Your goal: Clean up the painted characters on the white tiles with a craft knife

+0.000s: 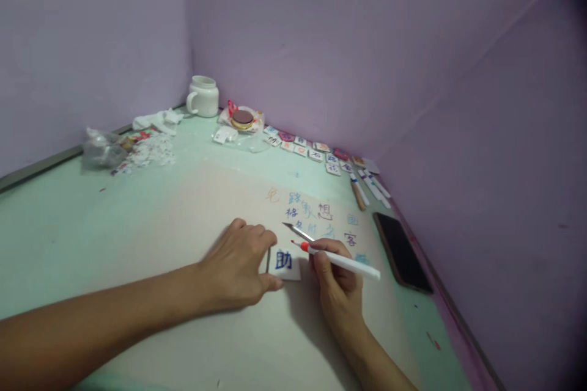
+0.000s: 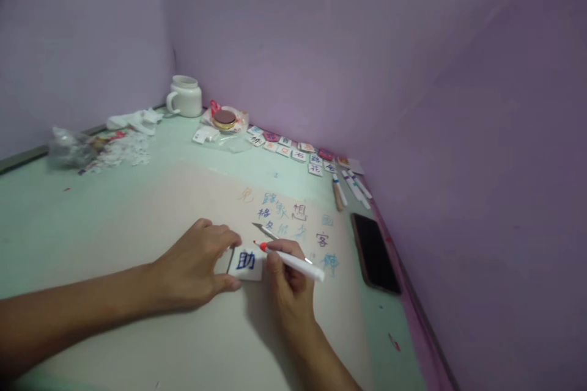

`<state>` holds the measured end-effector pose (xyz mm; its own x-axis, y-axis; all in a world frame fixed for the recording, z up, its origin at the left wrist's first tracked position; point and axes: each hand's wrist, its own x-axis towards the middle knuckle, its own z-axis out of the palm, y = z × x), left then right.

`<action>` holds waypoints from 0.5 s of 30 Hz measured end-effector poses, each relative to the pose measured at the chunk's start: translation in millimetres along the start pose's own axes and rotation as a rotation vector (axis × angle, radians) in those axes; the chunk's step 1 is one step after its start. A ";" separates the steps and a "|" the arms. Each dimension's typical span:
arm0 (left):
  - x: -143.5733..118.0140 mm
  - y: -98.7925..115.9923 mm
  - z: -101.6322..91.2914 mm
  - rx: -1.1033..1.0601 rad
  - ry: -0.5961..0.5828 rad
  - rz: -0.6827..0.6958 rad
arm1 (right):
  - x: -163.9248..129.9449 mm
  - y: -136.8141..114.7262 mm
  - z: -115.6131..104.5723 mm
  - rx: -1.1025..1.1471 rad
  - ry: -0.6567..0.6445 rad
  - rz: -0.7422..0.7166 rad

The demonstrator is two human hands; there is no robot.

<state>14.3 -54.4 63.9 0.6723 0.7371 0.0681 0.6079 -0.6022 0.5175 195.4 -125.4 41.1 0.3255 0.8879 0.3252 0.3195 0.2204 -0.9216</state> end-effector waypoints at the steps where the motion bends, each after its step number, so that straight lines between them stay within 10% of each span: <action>1: 0.8 -0.4 -2.8 -0.051 -0.003 -0.035 | 2.0 -2.0 -1.8 0.026 0.014 0.019; 7: 6.0 3.0 -16.2 -0.451 -0.129 -0.069 | 8.2 -16.0 -2.6 0.359 -0.043 0.137; 15: -4.2 4.8 -2.3 -0.463 -0.069 0.054 | -4.6 -18.9 4.5 0.369 -0.097 0.113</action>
<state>13.5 -59.6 68.1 0.7338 0.6770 0.0564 0.3295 -0.4273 0.8419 183.9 -131.7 56.0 0.2490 0.9450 0.2121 -0.0605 0.2338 -0.9704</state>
